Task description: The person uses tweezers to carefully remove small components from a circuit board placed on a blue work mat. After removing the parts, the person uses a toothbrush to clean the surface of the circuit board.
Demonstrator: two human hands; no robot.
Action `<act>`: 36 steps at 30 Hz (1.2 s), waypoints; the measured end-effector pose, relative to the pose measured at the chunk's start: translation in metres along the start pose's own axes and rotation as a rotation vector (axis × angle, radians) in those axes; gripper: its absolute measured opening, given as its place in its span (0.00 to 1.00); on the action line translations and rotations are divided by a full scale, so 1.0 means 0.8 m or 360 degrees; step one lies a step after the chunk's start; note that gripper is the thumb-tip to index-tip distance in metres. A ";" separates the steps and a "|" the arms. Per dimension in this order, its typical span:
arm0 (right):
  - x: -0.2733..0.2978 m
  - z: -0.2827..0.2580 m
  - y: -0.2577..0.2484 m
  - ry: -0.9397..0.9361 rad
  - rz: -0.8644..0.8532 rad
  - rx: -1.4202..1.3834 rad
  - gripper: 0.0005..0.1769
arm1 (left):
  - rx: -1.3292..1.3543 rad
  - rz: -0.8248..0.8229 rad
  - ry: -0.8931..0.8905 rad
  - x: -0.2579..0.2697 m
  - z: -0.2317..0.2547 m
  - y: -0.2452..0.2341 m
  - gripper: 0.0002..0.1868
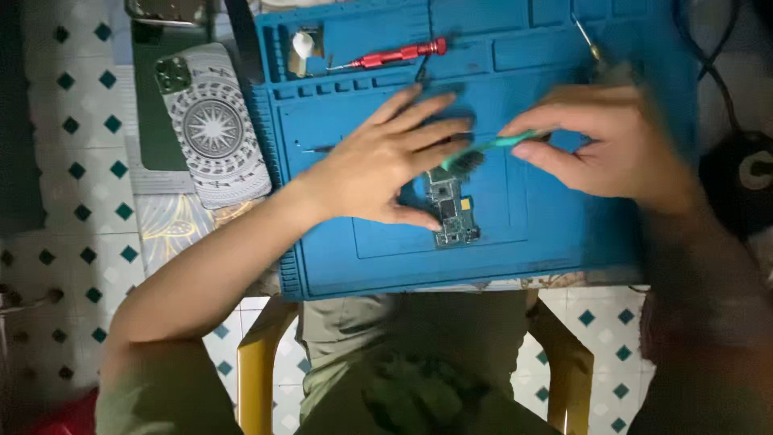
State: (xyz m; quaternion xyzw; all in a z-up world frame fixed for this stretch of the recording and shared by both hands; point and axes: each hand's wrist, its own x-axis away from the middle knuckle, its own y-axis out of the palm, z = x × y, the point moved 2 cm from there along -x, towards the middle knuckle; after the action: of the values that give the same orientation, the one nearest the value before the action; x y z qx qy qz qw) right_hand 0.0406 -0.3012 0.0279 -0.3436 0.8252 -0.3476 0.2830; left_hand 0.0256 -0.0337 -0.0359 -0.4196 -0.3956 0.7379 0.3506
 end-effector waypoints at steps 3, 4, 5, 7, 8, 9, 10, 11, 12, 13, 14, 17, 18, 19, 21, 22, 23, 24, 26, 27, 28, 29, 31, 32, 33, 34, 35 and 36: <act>0.000 -0.005 0.003 0.0059 -0.0101 0.0064 0.10 | 0.0021 0.0032 -0.0002 0.012 0.002 -0.007 0.46; -0.003 -0.006 0.004 0.0038 -0.0153 0.0107 0.11 | 0.0076 0.0061 -0.0023 0.017 0.001 -0.010 0.42; -0.002 -0.003 0.007 0.0036 -0.0153 0.0101 0.11 | 0.0077 0.0058 -0.0029 0.019 0.001 -0.013 0.42; 0.000 0.003 0.017 -0.0011 -0.0268 0.0150 0.11 | 0.0107 0.0083 -0.0034 0.026 0.001 -0.017 0.35; -0.001 0.006 0.021 -0.0010 -0.0278 0.0140 0.11 | 0.0116 0.0083 -0.0045 0.028 -0.003 -0.016 0.35; -0.001 0.006 0.024 -0.0090 -0.0285 0.0154 0.10 | 0.0168 0.0081 -0.0034 0.031 -0.006 -0.015 0.32; -0.002 0.007 0.027 -0.0169 -0.0290 0.0167 0.10 | 0.0220 0.0079 -0.0023 0.033 -0.008 -0.014 0.29; 0.001 0.011 0.030 -0.0172 -0.0305 0.0159 0.10 | 0.0228 0.0086 -0.0037 0.034 -0.010 -0.012 0.29; 0.004 0.014 0.033 -0.0195 -0.0316 0.0222 0.10 | 0.0229 0.0089 -0.0027 0.035 -0.012 -0.012 0.26; 0.007 0.017 0.035 -0.0218 -0.0323 0.0290 0.10 | 0.0228 0.0091 -0.0011 0.035 -0.014 -0.011 0.23; 0.007 0.015 0.036 -0.0220 -0.0333 0.0286 0.10 | 0.0232 0.0097 -0.0019 0.035 -0.013 -0.011 0.23; 0.004 0.013 0.034 -0.0180 -0.0282 0.0287 0.11 | 0.0231 0.0083 -0.0007 0.035 -0.013 -0.012 0.21; 0.002 0.012 0.033 -0.0205 -0.0284 0.0283 0.11 | 0.0240 0.0074 -0.0010 0.035 -0.012 -0.012 0.20; 0.002 0.011 0.031 -0.0227 -0.0284 0.0281 0.11 | 0.0250 0.0064 -0.0010 0.034 -0.012 -0.012 0.19; -0.002 0.009 0.036 -0.0303 -0.0292 0.0266 0.09 | 0.0255 0.0047 -0.0017 0.034 -0.012 -0.011 0.20; -0.005 0.008 0.037 -0.0381 -0.0304 0.0251 0.08 | 0.0260 0.0033 -0.0028 0.033 -0.012 -0.012 0.21; -0.006 0.006 0.039 -0.0394 -0.0283 0.0269 0.08 | 0.0233 0.0028 -0.0015 0.033 -0.013 -0.015 0.21; -0.007 0.006 0.041 -0.0363 -0.0267 0.0219 0.08 | 0.0240 0.0003 -0.0034 0.033 -0.014 -0.017 0.21; -0.006 0.006 0.044 -0.0331 -0.0267 0.0171 0.09 | 0.0253 -0.0008 -0.0057 0.032 -0.011 -0.016 0.21; -0.006 0.007 0.047 -0.0343 -0.0272 0.0162 0.09 | 0.0279 0.0001 -0.0058 0.031 -0.011 -0.017 0.20; -0.006 0.008 0.050 -0.0355 -0.0276 0.0154 0.09 | 0.0304 0.0010 -0.0059 0.031 -0.010 -0.017 0.19; -0.006 0.008 0.051 -0.0357 -0.0275 0.0154 0.09 | 0.0302 0.0009 -0.0059 0.031 -0.010 -0.017 0.19; -0.005 0.008 0.055 -0.0368 -0.0256 0.0139 0.08 | 0.0295 0.0015 -0.0071 0.031 -0.009 -0.018 0.20; -0.006 0.009 0.053 -0.0368 -0.0253 0.0137 0.08 | 0.0294 0.0012 -0.0071 0.031 -0.009 -0.018 0.20; -0.006 0.010 0.052 -0.0365 -0.0248 0.0152 0.09 | 0.0302 0.0010 -0.0072 0.030 -0.009 -0.018 0.20; -0.005 0.011 0.050 -0.0361 -0.0244 0.0167 0.11 | 0.0310 0.0007 -0.0073 0.030 -0.008 -0.018 0.20; -0.008 0.007 0.050 -0.0358 -0.0243 0.0169 0.11 | 0.0312 0.0006 -0.0070 0.029 -0.008 -0.019 0.20; -0.011 0.004 0.048 -0.0359 -0.0180 0.0189 0.12 | 0.0311 0.0011 -0.0068 0.029 -0.008 -0.019 0.19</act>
State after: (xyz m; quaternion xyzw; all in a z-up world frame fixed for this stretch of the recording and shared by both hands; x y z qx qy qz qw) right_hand 0.0334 -0.2756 -0.0016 -0.4092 0.7455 -0.3704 0.3736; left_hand 0.0249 -0.0055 -0.0324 -0.3688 -0.3278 0.7830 0.3788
